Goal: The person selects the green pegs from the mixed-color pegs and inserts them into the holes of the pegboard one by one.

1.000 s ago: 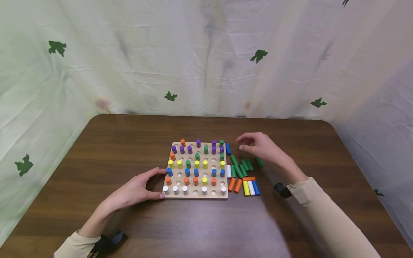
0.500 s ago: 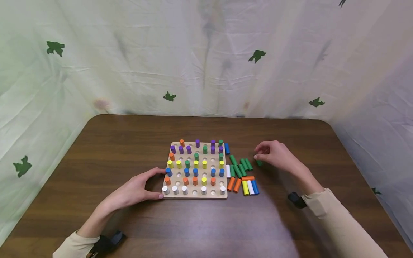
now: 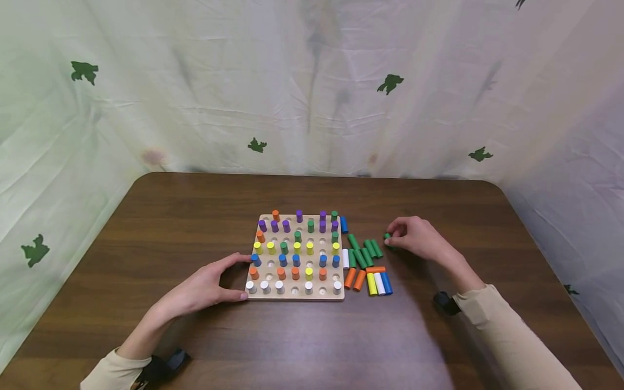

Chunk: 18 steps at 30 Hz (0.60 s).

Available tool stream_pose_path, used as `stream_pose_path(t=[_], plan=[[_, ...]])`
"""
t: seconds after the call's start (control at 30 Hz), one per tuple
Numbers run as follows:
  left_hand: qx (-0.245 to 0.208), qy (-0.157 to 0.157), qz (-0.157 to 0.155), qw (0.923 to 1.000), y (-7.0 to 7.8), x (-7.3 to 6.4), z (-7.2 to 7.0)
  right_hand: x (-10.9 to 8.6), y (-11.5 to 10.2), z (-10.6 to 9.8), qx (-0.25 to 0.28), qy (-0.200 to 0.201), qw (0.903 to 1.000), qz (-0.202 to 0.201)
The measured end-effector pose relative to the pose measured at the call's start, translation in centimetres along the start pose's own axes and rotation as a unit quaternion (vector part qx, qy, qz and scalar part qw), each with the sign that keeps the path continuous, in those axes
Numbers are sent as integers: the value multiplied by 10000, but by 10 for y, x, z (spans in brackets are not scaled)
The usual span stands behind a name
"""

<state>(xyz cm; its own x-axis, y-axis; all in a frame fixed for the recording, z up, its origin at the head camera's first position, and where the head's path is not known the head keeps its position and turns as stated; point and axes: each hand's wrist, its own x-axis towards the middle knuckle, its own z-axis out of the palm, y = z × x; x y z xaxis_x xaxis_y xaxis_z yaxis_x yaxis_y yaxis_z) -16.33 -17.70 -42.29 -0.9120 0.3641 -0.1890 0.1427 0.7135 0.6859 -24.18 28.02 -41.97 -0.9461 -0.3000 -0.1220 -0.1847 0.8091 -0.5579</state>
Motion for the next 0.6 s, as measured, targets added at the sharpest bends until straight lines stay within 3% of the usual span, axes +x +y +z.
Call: stream_pose_path(t=[0.27, 0.6], plan=[[-24, 18, 19, 10000, 1, 0, 0, 1, -2, 2, 19, 95, 9999, -110], [-10, 26, 16, 10000, 2, -1, -1, 2, -6, 6, -4, 260, 9982, -535]])
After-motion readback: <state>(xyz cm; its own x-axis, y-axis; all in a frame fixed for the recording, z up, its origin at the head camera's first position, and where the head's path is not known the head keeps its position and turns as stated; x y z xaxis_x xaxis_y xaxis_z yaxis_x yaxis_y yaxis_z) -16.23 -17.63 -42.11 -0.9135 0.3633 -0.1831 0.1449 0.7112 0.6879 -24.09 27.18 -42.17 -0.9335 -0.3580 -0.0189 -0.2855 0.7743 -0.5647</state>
